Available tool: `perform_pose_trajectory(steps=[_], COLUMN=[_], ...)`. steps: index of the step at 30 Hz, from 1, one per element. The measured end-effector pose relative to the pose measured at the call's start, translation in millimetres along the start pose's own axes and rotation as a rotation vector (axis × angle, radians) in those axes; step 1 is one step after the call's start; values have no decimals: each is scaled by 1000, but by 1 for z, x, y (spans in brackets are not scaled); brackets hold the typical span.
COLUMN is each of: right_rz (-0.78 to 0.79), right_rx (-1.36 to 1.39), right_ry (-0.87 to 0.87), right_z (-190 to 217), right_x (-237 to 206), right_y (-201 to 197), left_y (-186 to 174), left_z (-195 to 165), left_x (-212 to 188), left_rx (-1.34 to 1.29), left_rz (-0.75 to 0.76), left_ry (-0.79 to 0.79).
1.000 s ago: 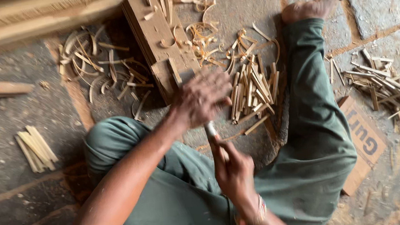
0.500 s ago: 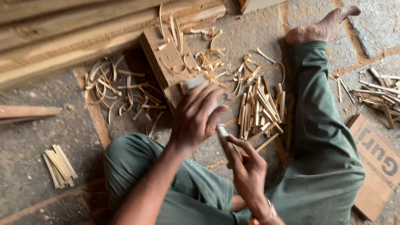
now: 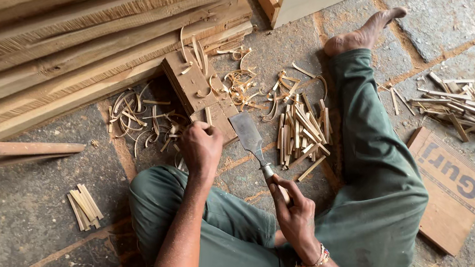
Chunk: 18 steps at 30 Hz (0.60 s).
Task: The person sits on the floor and uses a chisel to carve small wooden sticks held against a wooden block. The person repeatedly shaves off thin strips of wood and places the finished pieces on the floor.
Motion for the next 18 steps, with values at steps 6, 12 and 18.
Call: perform_pose_trajectory(steps=[6, 12, 18], right_rz=[23, 9, 22], right_rx=[-16, 45, 31], right_ry=[54, -1, 29], right_z=[-1, 5, 1], right_x=[1, 1, 1], right_y=[4, 5, 6], left_y=[-12, -12, -2], left_z=[-11, -7, -1], left_x=[-2, 3, 5], left_rx=[18, 6, -68], left_rz=[-117, -8, 67], left_ry=[60, -133, -229])
Point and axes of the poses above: each hand's wrist, its own x-axis towards the middle knuckle, its own y-axis out of the palm, z = x × y, the point moved 9 cm from there along x, towards the middle knuckle
